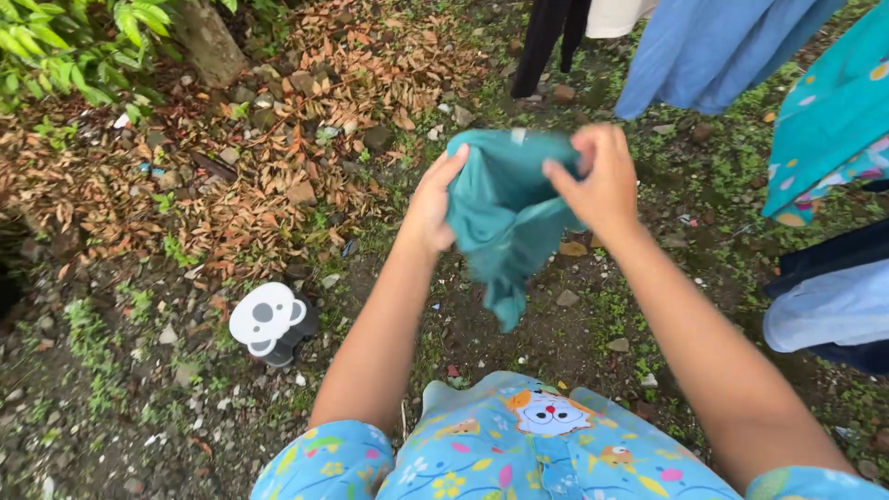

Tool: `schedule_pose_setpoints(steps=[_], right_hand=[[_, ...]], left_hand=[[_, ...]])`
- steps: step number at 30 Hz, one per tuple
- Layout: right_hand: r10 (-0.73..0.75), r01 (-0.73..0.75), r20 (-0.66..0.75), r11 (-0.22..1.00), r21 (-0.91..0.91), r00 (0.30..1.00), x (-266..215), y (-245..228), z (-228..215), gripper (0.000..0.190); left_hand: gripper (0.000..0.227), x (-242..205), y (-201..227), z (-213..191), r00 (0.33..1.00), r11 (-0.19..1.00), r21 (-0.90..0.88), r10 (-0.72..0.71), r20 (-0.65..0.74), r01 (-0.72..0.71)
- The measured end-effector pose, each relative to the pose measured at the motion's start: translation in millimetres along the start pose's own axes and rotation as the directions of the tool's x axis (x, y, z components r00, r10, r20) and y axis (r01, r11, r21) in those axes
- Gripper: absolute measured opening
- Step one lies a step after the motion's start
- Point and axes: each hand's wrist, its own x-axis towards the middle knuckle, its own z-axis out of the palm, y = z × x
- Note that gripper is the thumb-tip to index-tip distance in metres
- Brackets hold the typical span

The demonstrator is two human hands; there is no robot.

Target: Hanging wet laundry from a basket onto clotheslines and a drying rack using hangers.

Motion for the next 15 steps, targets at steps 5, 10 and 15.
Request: schedule_pose_setpoints(steps=[5,10,15], right_hand=[[0.203,-0.138,0.434,0.974,-0.178,0.878,-65.6,73.0,92.0,0.047],[0.335,-0.740,0.704,0.540,0.401,0.626,-86.9,59.5,96.6,0.021],[0.129,-0.714,0.780,0.512,0.477,0.613,-90.1,-17.1,98.3,0.025]], left_hand=[[0.033,-16.1,-0.4,0.2,0.994,0.994,0.024,-0.106,-0.028,0.106],[0.031,-20.4,-2.6,-37.0,0.998,0.993,0.104,-0.054,-0.022,0.056],[0.036,-32.8,-36.4,0.4,0.956,0.832,0.483,-0.182,-0.230,0.274]])
